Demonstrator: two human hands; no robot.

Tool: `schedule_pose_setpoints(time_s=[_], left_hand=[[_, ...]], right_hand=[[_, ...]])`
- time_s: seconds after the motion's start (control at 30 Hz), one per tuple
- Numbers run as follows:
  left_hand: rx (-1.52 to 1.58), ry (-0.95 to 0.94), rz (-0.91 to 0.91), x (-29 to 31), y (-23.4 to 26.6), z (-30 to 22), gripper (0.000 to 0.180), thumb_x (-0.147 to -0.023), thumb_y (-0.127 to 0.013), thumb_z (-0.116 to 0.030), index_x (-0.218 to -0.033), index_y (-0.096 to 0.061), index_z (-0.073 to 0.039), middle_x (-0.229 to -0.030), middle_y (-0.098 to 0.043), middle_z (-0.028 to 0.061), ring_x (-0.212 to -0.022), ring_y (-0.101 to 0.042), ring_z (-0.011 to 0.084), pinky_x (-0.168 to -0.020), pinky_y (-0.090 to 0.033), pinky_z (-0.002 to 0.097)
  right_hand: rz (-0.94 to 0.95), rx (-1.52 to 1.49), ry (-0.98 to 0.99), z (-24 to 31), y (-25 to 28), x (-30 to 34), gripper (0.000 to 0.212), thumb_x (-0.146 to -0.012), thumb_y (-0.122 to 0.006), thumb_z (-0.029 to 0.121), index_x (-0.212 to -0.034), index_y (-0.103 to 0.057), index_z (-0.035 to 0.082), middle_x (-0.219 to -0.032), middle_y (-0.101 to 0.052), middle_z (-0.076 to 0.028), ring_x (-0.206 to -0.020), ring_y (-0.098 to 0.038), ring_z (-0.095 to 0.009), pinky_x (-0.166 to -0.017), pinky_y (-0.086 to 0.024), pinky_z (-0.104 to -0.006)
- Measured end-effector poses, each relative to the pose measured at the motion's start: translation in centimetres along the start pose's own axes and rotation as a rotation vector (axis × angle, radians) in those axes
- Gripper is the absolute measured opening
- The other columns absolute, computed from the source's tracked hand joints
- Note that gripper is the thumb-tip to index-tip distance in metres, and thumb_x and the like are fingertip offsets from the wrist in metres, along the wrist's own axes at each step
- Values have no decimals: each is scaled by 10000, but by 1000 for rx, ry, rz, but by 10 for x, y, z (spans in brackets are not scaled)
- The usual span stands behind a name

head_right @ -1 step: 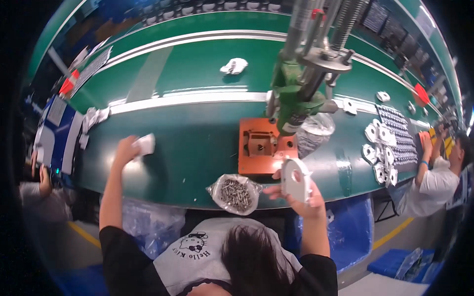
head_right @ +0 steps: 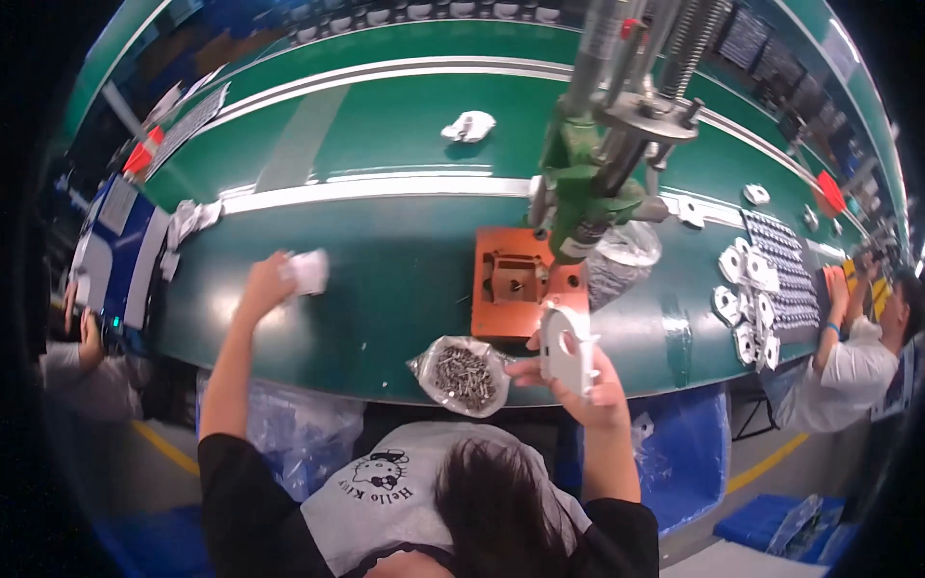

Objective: Assemble white plastic components using a hand-operated press on a production line.

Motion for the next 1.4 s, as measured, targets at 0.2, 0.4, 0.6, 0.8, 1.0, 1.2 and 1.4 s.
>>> schedule_pose_setpoints(time_s=[0.2, 0.4, 0.6, 0.8, 1.0, 1.2, 1.4], left_hand=[[771, -261, 239, 20, 7, -229, 396, -710, -706, -17, -1062, -527, -53, -961, -613, 99, -887, -634, 184, -785, -491, 284], [1132, -379, 82, 32, 1, -265, 292, -735, -694, 22, -979, -552, -53, -940, -615, 85, -875, -621, 188, -766, -489, 298], [1002, -484, 30, 36, -3, -272, 309, -735, -686, 49, -982, -548, -74, -1024, -590, 130, -881, -614, 268, -738, -493, 309], [1205, -393, 24, 39, -19, -269, 295, -792, -640, 31, -1057, -546, -56, -1122, -563, 120, -976, -590, 249, -817, -487, 339], [1925, 81, 158, 44, -47, -283, 332, -877, -583, -36, -1170, -437, 19, -1201, -527, 118, -1063, -548, 203, -908, -463, 337], [1298, 30, 168, 29, -50, -261, 256, -833, -593, 20, -1061, -480, -15, -1020, -594, 166, -942, -610, 205, -829, -502, 334], [90, -789, -137, 3, -47, -324, 272, -731, -588, -112, -993, -567, -46, -1064, -592, 219, -1010, -597, 330, -847, -492, 396]], right_hand=[[-169, 332, 81, -24, -42, -38, 834, -713, -704, 118, -1399, -261, -48, -1329, -424, -135, -1178, -478, -248, -1003, -367, -375], [-115, 353, 88, -28, -51, -29, 654, -759, -663, 53, -1337, -382, -71, -1299, -439, -121, -1176, -455, -210, -998, -349, -359], [-111, 435, 47, -34, -49, -28, 457, -825, -579, -27, -1266, -463, -63, -1180, -464, -85, -1098, -482, -185, -914, -413, -323], [-135, 289, 83, -45, -48, -38, 658, -745, -706, 26, -1294, -345, -6, -1206, -418, -108, -1124, -456, -217, -951, -383, -350], [-334, 1175, 426, -35, -41, -48, 759, -723, -724, 92, -1323, -266, 9, -1246, -367, -138, -1180, -404, -245, -993, -338, -364], [-397, 1182, 383, 4, -21, -35, 276, -797, -641, 137, -1022, -609, -22, -943, -646, -121, -933, -616, -241, -860, -453, -331], [-827, 1760, 467, 95, 142, -65, 167, -831, -534, 59, -936, -643, -11, -885, -650, -174, -821, -634, -290, -749, -486, -355]])
Point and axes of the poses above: each hand's wrist, its own x-axis away from the middle knuckle, its own y-axis out of the back of the hand, z = x × y, the point moved 6 cm from there along -x, towards the middle knuckle
